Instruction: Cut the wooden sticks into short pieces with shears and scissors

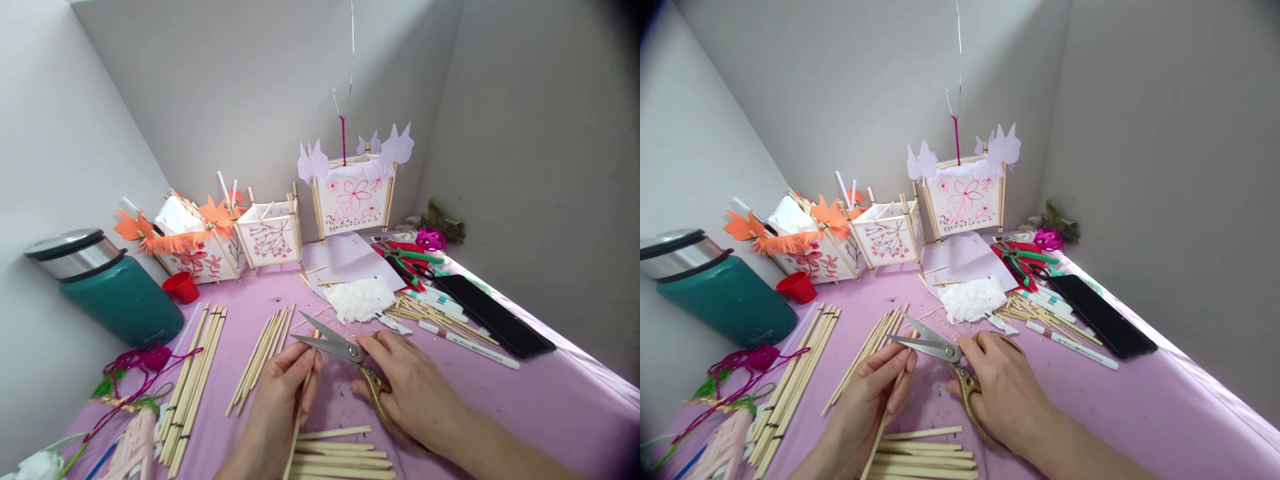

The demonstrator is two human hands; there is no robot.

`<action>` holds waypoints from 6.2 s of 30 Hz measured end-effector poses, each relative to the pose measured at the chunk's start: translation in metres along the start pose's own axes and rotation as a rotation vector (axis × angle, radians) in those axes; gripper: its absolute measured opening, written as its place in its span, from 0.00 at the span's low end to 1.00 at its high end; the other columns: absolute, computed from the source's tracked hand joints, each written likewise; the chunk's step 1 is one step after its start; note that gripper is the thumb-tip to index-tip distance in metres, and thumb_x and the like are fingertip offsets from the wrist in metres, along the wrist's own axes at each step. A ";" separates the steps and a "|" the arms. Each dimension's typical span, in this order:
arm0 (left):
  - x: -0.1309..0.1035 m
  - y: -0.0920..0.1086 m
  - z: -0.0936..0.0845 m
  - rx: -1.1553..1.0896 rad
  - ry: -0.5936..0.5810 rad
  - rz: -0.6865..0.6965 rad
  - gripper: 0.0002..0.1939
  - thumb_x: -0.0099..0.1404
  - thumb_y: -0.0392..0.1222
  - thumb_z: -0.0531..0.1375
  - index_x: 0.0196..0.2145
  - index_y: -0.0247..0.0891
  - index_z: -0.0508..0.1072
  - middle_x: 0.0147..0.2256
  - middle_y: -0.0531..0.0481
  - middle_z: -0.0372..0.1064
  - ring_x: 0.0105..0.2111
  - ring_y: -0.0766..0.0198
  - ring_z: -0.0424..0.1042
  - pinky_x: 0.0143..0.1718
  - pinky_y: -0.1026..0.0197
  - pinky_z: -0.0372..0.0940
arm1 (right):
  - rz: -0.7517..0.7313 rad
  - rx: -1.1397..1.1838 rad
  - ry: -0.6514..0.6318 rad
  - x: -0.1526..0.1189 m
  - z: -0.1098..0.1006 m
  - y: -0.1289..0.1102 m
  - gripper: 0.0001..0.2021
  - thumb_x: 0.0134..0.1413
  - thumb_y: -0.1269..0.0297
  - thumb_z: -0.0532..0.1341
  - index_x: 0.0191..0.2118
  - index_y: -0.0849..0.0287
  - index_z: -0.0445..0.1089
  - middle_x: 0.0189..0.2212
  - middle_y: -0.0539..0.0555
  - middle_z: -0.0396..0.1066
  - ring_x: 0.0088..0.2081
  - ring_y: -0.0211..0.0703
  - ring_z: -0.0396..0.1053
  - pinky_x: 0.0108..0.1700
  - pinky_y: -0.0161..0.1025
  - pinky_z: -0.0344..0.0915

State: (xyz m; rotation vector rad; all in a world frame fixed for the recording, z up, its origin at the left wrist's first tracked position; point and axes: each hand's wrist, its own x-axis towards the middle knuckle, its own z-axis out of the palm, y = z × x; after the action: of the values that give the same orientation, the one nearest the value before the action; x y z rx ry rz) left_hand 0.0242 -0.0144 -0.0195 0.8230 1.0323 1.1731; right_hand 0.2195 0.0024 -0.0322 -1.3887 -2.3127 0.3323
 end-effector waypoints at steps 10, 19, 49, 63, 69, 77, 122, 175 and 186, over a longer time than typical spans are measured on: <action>0.000 -0.001 -0.003 -0.002 -0.022 0.018 0.10 0.60 0.44 0.61 0.25 0.35 0.71 0.10 0.60 0.53 0.11 0.76 0.45 0.16 0.66 0.38 | -0.015 -0.044 0.000 0.000 0.009 0.009 0.17 0.49 0.77 0.55 0.46 0.58 0.66 0.34 0.54 0.66 0.35 0.46 0.65 0.37 0.41 0.60; 0.002 0.003 -0.002 0.019 -0.050 -0.015 0.12 0.60 0.46 0.60 0.25 0.35 0.70 0.09 0.60 0.52 0.11 0.75 0.45 0.17 0.66 0.39 | -0.053 -0.081 0.099 0.002 0.005 0.008 0.12 0.56 0.66 0.57 0.46 0.57 0.65 0.36 0.55 0.64 0.37 0.47 0.63 0.39 0.42 0.59; 0.004 -0.007 -0.007 0.160 -0.087 -0.033 0.15 0.60 0.50 0.60 0.24 0.36 0.68 0.09 0.62 0.49 0.09 0.76 0.42 0.12 0.66 0.35 | 0.001 -0.148 0.017 0.000 0.010 0.002 0.11 0.53 0.75 0.53 0.41 0.56 0.66 0.33 0.54 0.66 0.32 0.45 0.64 0.35 0.39 0.55; 0.003 0.006 -0.003 -0.114 -0.060 -0.044 0.15 0.56 0.41 0.64 0.42 0.34 0.75 0.25 0.55 0.68 0.11 0.80 0.50 0.13 0.69 0.40 | 0.014 0.031 0.190 0.005 0.006 0.012 0.11 0.54 0.71 0.54 0.42 0.56 0.68 0.31 0.53 0.71 0.32 0.45 0.69 0.34 0.38 0.60; 0.003 0.009 -0.003 -0.195 -0.052 -0.080 0.20 0.56 0.39 0.63 0.48 0.34 0.71 0.25 0.54 0.69 0.10 0.78 0.51 0.10 0.70 0.42 | 0.042 0.069 0.216 0.005 0.006 0.016 0.15 0.53 0.71 0.55 0.47 0.54 0.67 0.38 0.54 0.71 0.37 0.47 0.69 0.36 0.41 0.62; 0.004 0.011 -0.003 -0.238 -0.062 -0.082 0.14 0.56 0.39 0.65 0.40 0.35 0.71 0.26 0.56 0.68 0.09 0.80 0.50 0.08 0.71 0.43 | -0.008 0.033 0.194 0.004 0.008 0.016 0.19 0.52 0.73 0.54 0.50 0.54 0.66 0.37 0.55 0.68 0.38 0.47 0.67 0.39 0.41 0.62; 0.004 0.002 -0.004 -0.044 0.014 -0.045 0.10 0.53 0.43 0.66 0.26 0.32 0.75 0.21 0.54 0.67 0.10 0.78 0.51 0.12 0.68 0.42 | -0.103 -0.055 0.135 0.001 0.007 0.011 0.27 0.44 0.79 0.54 0.53 0.59 0.63 0.37 0.57 0.63 0.41 0.50 0.61 0.43 0.46 0.59; -0.002 0.020 -0.005 -0.182 -0.027 0.267 0.11 0.59 0.45 0.64 0.37 0.37 0.78 0.30 0.50 0.71 0.24 0.71 0.68 0.26 0.69 0.62 | 0.064 0.326 0.176 0.011 -0.002 0.025 0.13 0.56 0.60 0.59 0.46 0.53 0.71 0.36 0.50 0.75 0.32 0.41 0.70 0.33 0.36 0.64; 0.000 0.016 -0.005 -0.166 0.065 0.221 0.08 0.63 0.43 0.61 0.33 0.35 0.72 0.25 0.52 0.70 0.17 0.74 0.62 0.22 0.70 0.55 | -0.113 0.128 0.153 0.004 0.005 0.015 0.20 0.51 0.75 0.55 0.50 0.54 0.66 0.36 0.54 0.68 0.37 0.45 0.66 0.37 0.41 0.63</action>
State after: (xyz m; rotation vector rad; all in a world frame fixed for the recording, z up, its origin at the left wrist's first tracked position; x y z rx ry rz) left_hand 0.0142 -0.0113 -0.0059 0.7859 0.8989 1.4616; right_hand 0.2278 0.0131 -0.0417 -1.1744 -2.1933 0.3217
